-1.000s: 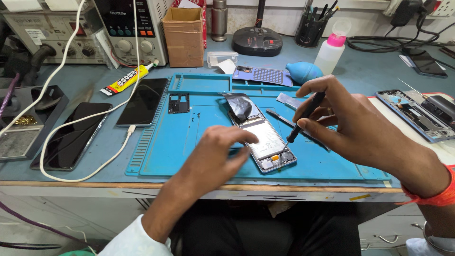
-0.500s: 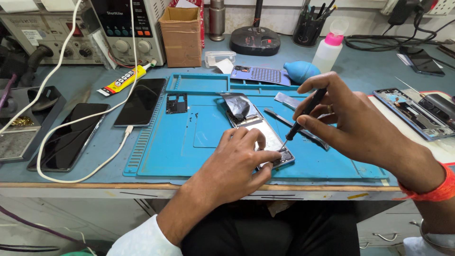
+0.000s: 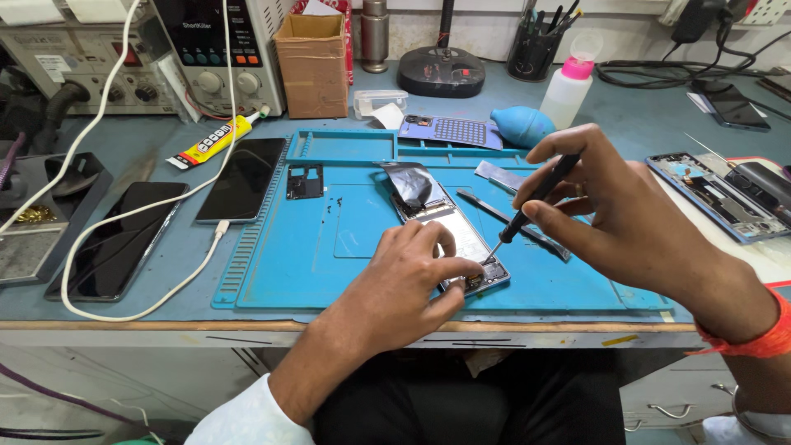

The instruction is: The person works on a disassembled smartphone at a repair bench, peeling adhesive and flex cables from the old battery, then lifting the battery out of the phone body. They use a screwdriver to pry and unscrew components near the battery bay and press the new battery into place inside the phone.

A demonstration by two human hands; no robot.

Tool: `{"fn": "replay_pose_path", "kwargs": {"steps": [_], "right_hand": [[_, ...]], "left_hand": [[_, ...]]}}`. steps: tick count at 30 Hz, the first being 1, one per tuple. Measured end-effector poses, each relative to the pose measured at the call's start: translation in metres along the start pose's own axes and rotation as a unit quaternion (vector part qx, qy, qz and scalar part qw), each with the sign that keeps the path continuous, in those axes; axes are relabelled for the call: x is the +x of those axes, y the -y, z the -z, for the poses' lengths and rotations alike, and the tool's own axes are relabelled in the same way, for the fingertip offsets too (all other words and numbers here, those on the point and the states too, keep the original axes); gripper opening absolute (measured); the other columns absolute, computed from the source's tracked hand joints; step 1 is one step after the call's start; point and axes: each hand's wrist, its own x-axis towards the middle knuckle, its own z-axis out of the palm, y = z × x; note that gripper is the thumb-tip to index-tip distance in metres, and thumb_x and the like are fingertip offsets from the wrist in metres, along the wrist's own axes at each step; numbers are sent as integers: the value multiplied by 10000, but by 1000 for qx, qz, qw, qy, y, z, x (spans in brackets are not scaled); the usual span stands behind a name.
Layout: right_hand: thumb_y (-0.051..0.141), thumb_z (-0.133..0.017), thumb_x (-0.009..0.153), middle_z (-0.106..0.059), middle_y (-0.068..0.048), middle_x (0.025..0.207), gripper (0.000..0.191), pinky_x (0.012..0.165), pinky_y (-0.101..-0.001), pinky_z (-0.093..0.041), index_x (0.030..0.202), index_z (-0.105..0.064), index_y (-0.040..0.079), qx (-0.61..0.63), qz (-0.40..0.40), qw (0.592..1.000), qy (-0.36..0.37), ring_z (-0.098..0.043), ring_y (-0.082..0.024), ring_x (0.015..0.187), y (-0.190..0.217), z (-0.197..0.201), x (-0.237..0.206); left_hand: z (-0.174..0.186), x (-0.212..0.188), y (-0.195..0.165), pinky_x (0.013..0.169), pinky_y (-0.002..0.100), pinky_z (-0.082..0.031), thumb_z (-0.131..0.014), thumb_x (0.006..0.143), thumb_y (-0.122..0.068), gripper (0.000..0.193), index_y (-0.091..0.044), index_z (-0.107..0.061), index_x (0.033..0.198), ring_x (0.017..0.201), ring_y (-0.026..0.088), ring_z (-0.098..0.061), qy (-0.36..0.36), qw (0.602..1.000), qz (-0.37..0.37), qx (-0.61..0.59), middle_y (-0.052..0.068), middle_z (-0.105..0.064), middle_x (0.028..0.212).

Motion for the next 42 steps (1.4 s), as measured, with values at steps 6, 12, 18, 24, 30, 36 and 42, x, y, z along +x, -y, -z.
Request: {"fn": "replay_pose_path", "kwargs": {"steps": [6, 12, 18, 24, 30, 36, 42], "right_hand": [[119, -673, 905, -753, -90, 1034, 408, 757, -346, -663, 1220, -416, 74, 34, 5, 999, 8, -791, -187, 899, 0, -2, -1], [121, -671, 905, -749, -83, 1027, 405, 754, -350, -616, 1215, -414, 75, 31, -3, 999, 14, -788, -176, 883, 0, -3, -1], [119, -677, 906, -750, -83, 1018, 412, 761, -337, -657, 1221, -416, 70, 30, 13, 999, 12, -783, -173, 876, 1, -4, -1], [118, -683, 892, -752, -82, 1000, 415, 730, -337, -660, 1208, -419, 67, 29, 1, 999, 14, -785, -174, 847, 2, -4, -1], [127, -684, 895, -761, -76, 1011, 426, 705, -343, -661, 1217, -410, 67, -14, -2, 1000, 0, -783, -171, 889, 2, -1, 1], [110, -679, 901, -759, -89, 1009, 414, 723, -345, -670, 1217, -416, 65, 30, 15, 999, 4, -796, -200, 855, -1, -2, -1], [122, -688, 905, -762, -79, 1000, 415, 740, -333, -664, 1210, -413, 67, 13, 28, 1000, -4, -798, -179, 862, -3, -4, -1]], "left_hand": [[1, -1, 1, 1050, 446, -398, -650, 887, -212, 292, -171, -790, 1139, 1117, 265, -553, 1, 1000, 15, -16, 82, -613, 1080], [1, 0, 1, 1045, 445, -400, -648, 883, -208, 299, -169, -788, 1145, 1111, 263, -553, 8, 1000, 20, -17, 85, -612, 1080], [1, -1, 0, 1037, 439, -405, -649, 875, -203, 301, -176, -788, 1140, 1101, 260, -558, 7, 1000, 21, -19, 78, -616, 1079], [0, -1, -1, 1035, 443, -404, -670, 874, -202, 290, -168, -781, 1139, 1117, 278, -548, -10, 1000, 7, -12, 83, -612, 1084], [-2, -2, -2, 1057, 457, -396, -667, 884, -204, 289, -158, -767, 1151, 1111, 270, -554, -12, 999, -18, 34, 83, -601, 1076], [-1, -2, -2, 1001, 453, -402, -643, 867, -202, 328, -169, -769, 1168, 1093, 285, -539, 1, 1000, 3, 21, 99, -599, 1088], [1, -2, -2, 1013, 443, -409, -626, 875, -196, 324, -181, -778, 1160, 1088, 268, -542, 3, 1000, 7, 3, 85, -604, 1089]]}}
